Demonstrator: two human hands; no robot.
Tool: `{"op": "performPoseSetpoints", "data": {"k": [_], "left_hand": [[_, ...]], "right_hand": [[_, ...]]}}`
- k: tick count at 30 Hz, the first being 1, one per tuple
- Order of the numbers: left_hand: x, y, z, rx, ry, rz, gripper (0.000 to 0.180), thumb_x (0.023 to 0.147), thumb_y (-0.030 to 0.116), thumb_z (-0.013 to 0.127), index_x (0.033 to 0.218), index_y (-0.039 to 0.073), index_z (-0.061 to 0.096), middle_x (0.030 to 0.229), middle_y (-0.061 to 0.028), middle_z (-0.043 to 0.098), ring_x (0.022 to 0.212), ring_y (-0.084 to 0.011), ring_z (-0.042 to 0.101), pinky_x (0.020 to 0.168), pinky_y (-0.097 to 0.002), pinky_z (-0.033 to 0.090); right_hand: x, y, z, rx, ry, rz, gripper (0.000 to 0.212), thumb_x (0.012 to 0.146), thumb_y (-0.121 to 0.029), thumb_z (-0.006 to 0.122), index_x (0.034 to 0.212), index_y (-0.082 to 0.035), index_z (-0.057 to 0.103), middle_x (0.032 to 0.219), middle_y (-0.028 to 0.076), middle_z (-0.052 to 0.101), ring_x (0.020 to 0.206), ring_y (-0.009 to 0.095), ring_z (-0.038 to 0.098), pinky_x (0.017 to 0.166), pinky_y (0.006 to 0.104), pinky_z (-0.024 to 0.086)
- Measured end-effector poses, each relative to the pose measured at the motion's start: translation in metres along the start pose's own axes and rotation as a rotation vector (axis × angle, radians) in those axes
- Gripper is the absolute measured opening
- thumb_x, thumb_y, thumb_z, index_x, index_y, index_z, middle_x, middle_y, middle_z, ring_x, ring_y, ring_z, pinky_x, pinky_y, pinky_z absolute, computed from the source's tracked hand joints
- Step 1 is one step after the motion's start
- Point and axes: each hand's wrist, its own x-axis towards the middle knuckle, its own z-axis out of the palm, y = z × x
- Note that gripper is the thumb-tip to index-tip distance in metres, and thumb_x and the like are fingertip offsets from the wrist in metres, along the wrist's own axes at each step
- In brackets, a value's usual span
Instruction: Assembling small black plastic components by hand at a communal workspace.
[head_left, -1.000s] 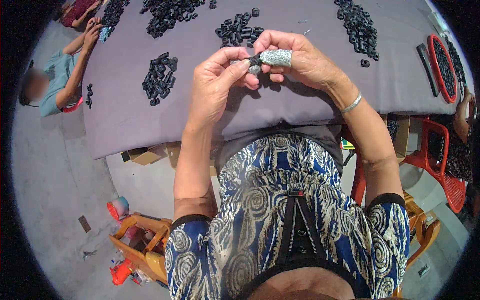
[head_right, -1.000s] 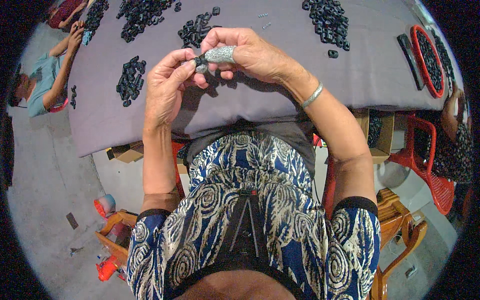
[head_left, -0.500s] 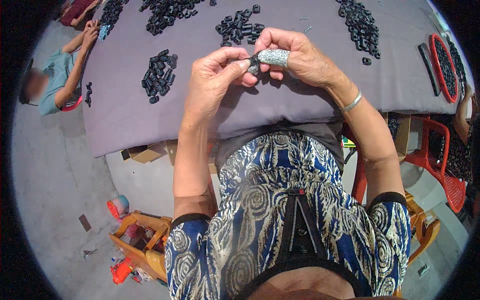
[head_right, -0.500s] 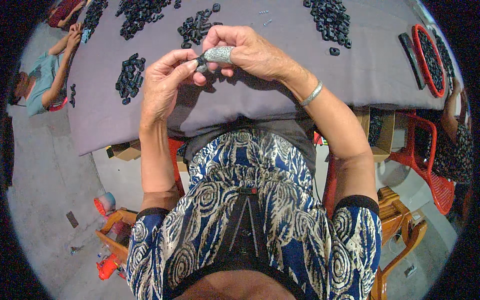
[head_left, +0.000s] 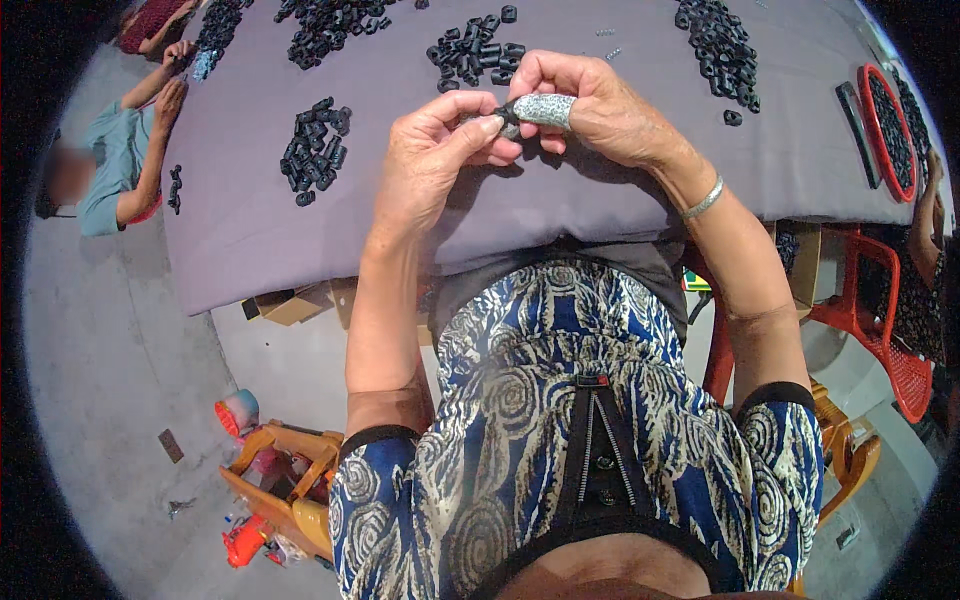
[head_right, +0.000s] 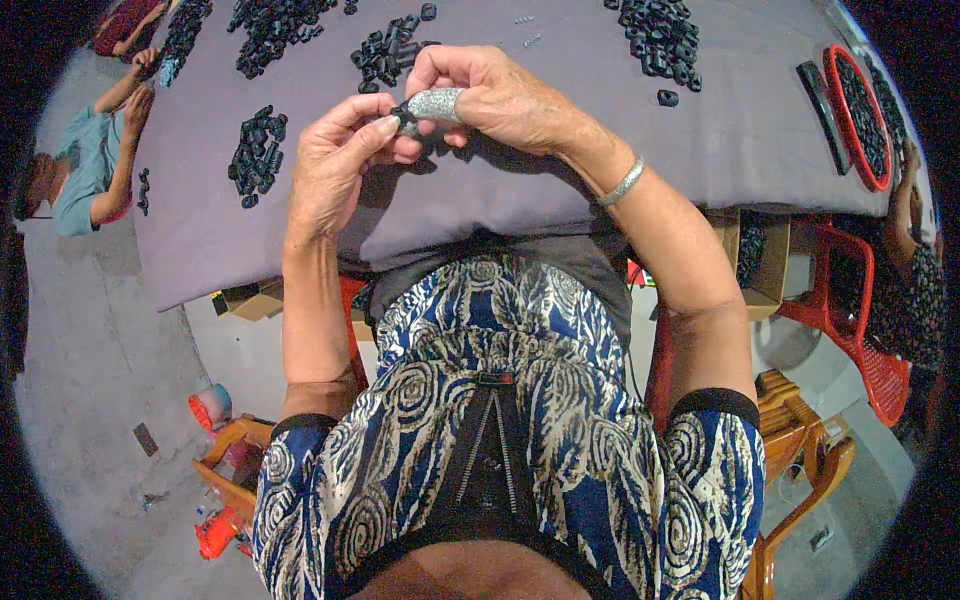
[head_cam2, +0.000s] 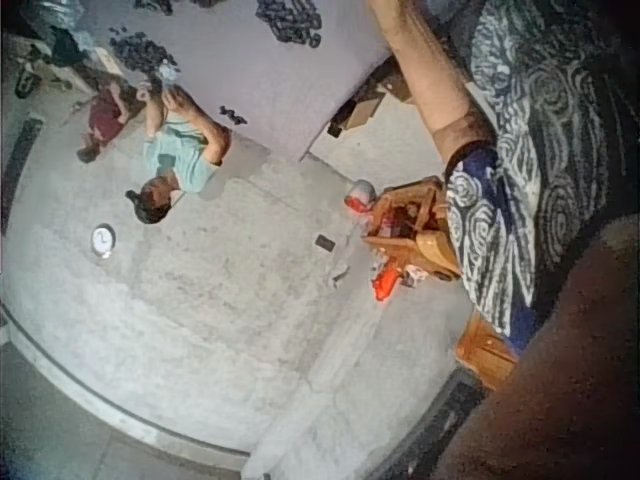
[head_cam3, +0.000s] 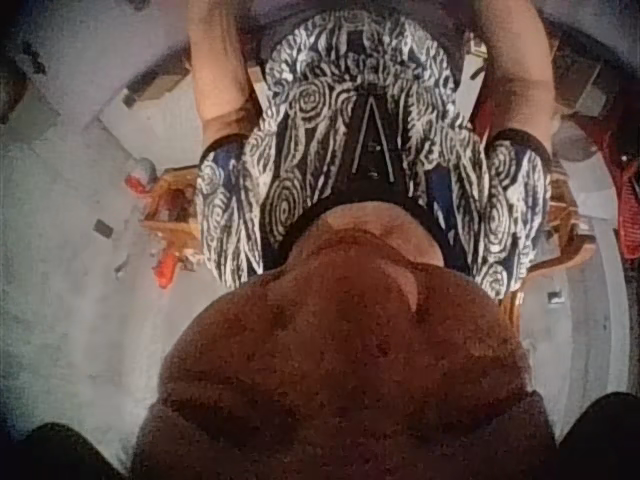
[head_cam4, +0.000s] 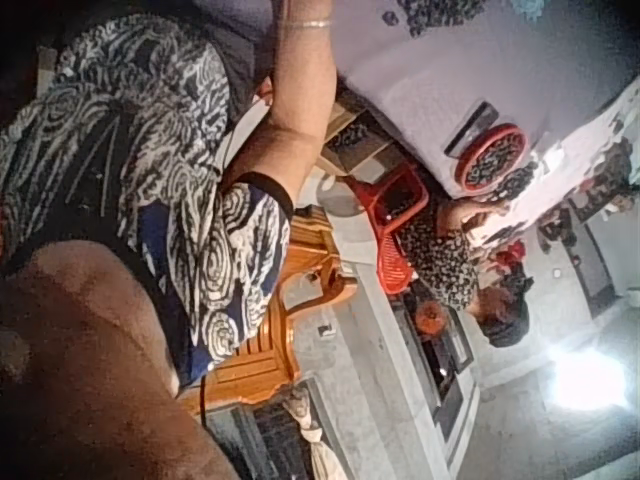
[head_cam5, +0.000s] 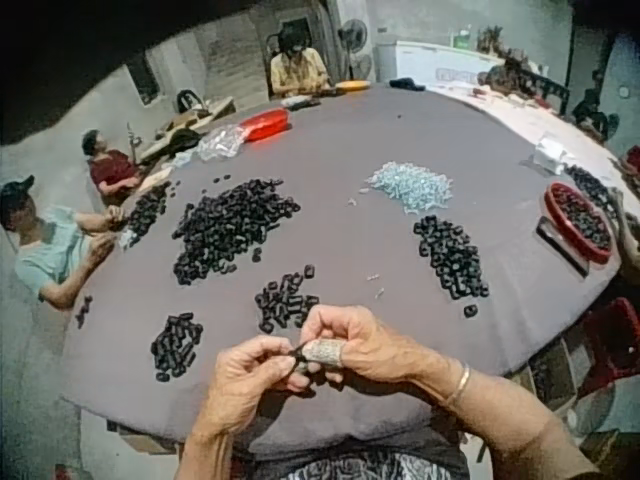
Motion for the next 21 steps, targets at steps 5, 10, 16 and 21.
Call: {"op": "performPoseSetpoints", "data": {"k": [5, 10, 16, 21], "left_hand": [[0.0006, 0.0003, 0.0, -0.044, -0.012, -0.015, 0.018, 0.09, 0.004, 0.058, 0.105, -0.005, 0.059, 0.091, -0.0166, 0.068, 0.077, -0.0204, 0.069, 0.067, -0.0304, 0.059], [-0.0004, 0.0015, 0.0018, -0.044, -0.013, -0.015, 0.018, 0.09, 0.003, 0.059, 0.105, -0.005, 0.059, 0.091, -0.0173, 0.068, 0.078, -0.0208, 0.069, 0.069, -0.0298, 0.058], [-0.0018, 0.0038, 0.0002, 0.005, -0.02, -0.018, 0.017, 0.089, 0.003, 0.059, 0.104, -0.005, 0.059, 0.09, -0.015, 0.067, 0.076, -0.0197, 0.069, 0.069, -0.0292, 0.058], [-0.0025, 0.0032, -0.002, 0.033, -0.04, -0.02, 0.017, 0.089, 0.003, 0.059, 0.105, -0.005, 0.059, 0.089, -0.0132, 0.067, 0.075, -0.019, 0.069, 0.068, -0.0293, 0.058]], "right_hand": [[0.0011, 0.0012, -0.0003, -0.013, 0.007, -0.02, 0.016, 0.091, -0.02, 0.061, 0.091, -0.005, 0.058, 0.072, -0.002, 0.057, 0.059, 0.003, 0.049, 0.051, 0.018, 0.041], [0.001, 0.0002, -0.0032, -0.042, -0.028, -0.005, 0.014, 0.091, -0.018, 0.06, 0.093, -0.005, 0.055, 0.075, -0.002, 0.057, 0.062, 0.003, 0.049, 0.056, 0.0173, 0.042], [-0.0001, -0.0032, -0.0009, -0.011, -0.026, -0.011, 0.013, 0.091, -0.017, 0.059, 0.093, -0.005, 0.055, 0.076, -0.003, 0.057, 0.064, 0.004, 0.049, 0.057, 0.0172, 0.041], [0.0001, -0.0014, -0.0016, -0.016, -0.032, 0.0, 0.013, 0.091, -0.017, 0.058, 0.095, -0.005, 0.056, 0.077, -0.002, 0.057, 0.066, 0.004, 0.049, 0.058, 0.0173, 0.042]]}}
